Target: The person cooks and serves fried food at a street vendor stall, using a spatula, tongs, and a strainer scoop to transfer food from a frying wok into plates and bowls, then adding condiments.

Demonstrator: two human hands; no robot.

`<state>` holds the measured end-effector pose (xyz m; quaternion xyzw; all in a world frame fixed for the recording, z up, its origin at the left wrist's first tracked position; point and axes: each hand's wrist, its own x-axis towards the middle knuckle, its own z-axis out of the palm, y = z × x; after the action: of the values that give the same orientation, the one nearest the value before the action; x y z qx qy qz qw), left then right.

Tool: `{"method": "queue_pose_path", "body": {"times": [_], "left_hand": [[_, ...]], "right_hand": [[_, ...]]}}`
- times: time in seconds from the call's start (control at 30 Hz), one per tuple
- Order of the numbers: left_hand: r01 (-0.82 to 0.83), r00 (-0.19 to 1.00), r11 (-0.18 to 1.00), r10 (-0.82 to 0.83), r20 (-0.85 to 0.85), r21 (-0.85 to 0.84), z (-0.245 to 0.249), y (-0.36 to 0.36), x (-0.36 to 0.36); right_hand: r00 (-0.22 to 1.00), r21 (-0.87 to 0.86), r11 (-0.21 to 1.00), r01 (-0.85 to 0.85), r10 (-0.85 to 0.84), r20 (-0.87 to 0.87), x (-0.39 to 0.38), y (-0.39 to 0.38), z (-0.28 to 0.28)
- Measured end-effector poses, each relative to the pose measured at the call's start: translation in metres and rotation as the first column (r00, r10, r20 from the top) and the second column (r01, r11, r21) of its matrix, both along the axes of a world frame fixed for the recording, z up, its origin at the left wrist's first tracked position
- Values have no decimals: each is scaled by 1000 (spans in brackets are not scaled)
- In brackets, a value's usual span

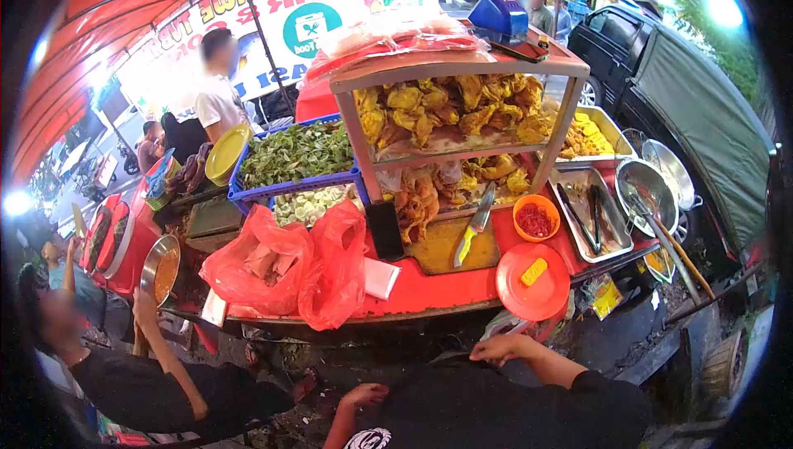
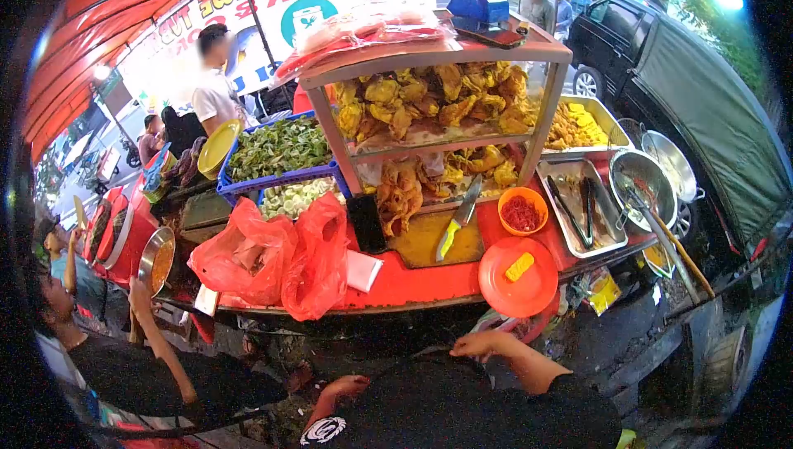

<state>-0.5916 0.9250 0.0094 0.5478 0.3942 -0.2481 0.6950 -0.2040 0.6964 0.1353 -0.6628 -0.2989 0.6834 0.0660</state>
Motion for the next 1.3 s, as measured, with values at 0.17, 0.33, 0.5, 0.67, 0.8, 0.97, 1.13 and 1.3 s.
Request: {"method": "queue_pose_path", "body": {"times": [0.17, 0.33, 0.5, 0.67, 0.8, 0.97, 1.13, 1.3], "left_hand": [[-20, 1000, 991, 23, 20, -129, -22, -6, -21], [158, 967, 987, -157, -200, -12, 19, -2, 6], [276, 880, 809, -430, 203, 519, 105, 16, 41], [-361, 586, 692, -352, 729, 625, 376, 7, 102], [-228, -212, 972, -106, 971, 56, 476, -8, 113], [297, -462, 955, 137, 876, 7, 514, -42, 142], [455, -450, 891, 230, 863, 0, 517, -48, 156], [508, -422, 861, 253, 870, -3, 514, -50, 163]], "right_hand": [[925, 20, 925, 380, -380, 5, -21, -52, -30], [963, -145, 952, 268, -260, 72, -9, -76, -101], [964, 241, 949, 203, -237, 122, -25, -71, -62], [621, -247, 692, 678, -719, -311, -19, -95, -123], [526, -235, 600, 765, -792, -310, -2, -87, -121], [619, -155, 667, 728, -738, -268, 9, -68, -115], [809, -15, 820, 572, -567, -154, 5, -56, -99], [969, 156, 959, 236, -245, 37, -10, -19, -48]]}}
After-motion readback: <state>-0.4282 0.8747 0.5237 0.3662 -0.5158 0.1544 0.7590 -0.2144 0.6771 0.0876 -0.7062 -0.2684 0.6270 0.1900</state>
